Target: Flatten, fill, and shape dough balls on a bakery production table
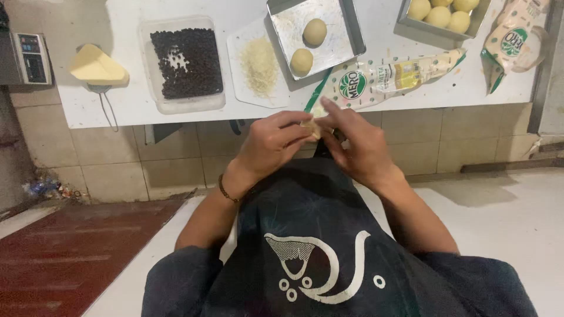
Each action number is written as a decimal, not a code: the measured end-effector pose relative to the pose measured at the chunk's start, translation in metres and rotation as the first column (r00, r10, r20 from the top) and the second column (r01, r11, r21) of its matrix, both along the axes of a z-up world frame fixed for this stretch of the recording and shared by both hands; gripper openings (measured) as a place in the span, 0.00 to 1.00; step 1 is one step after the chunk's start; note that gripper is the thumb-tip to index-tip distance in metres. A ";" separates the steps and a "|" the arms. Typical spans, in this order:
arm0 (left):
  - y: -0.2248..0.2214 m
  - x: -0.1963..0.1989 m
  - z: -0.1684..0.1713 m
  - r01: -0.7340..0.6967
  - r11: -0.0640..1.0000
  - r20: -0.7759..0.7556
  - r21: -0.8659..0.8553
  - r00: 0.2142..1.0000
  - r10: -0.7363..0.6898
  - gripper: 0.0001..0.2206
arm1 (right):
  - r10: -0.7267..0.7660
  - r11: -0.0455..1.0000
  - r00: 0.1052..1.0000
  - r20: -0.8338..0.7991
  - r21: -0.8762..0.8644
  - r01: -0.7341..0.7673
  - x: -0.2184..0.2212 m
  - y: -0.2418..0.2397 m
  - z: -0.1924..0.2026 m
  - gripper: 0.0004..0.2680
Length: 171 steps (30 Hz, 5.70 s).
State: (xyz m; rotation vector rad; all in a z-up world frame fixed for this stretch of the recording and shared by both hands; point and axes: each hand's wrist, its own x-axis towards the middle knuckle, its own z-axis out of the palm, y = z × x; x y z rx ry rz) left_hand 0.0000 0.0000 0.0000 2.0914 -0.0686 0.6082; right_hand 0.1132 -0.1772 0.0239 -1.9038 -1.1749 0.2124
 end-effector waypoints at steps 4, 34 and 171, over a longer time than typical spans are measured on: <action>0.004 0.002 0.010 0.036 0.999 -0.017 0.008 0.999 -0.036 0.07 | 0.058 0.994 0.988 0.142 -0.104 -0.043 0.008 0.002 -0.001 0.22; 0.020 -0.005 0.051 -0.119 0.981 0.017 -0.151 0.992 0.123 0.03 | 0.111 0.851 0.993 0.047 0.511 -0.120 0.001 0.036 -0.017 0.18; 0.042 -0.135 -0.043 -0.612 0.772 -0.390 -0.173 0.762 0.517 0.03 | -0.197 0.951 0.960 0.197 -0.201 0.236 0.190 0.138 -0.157 0.26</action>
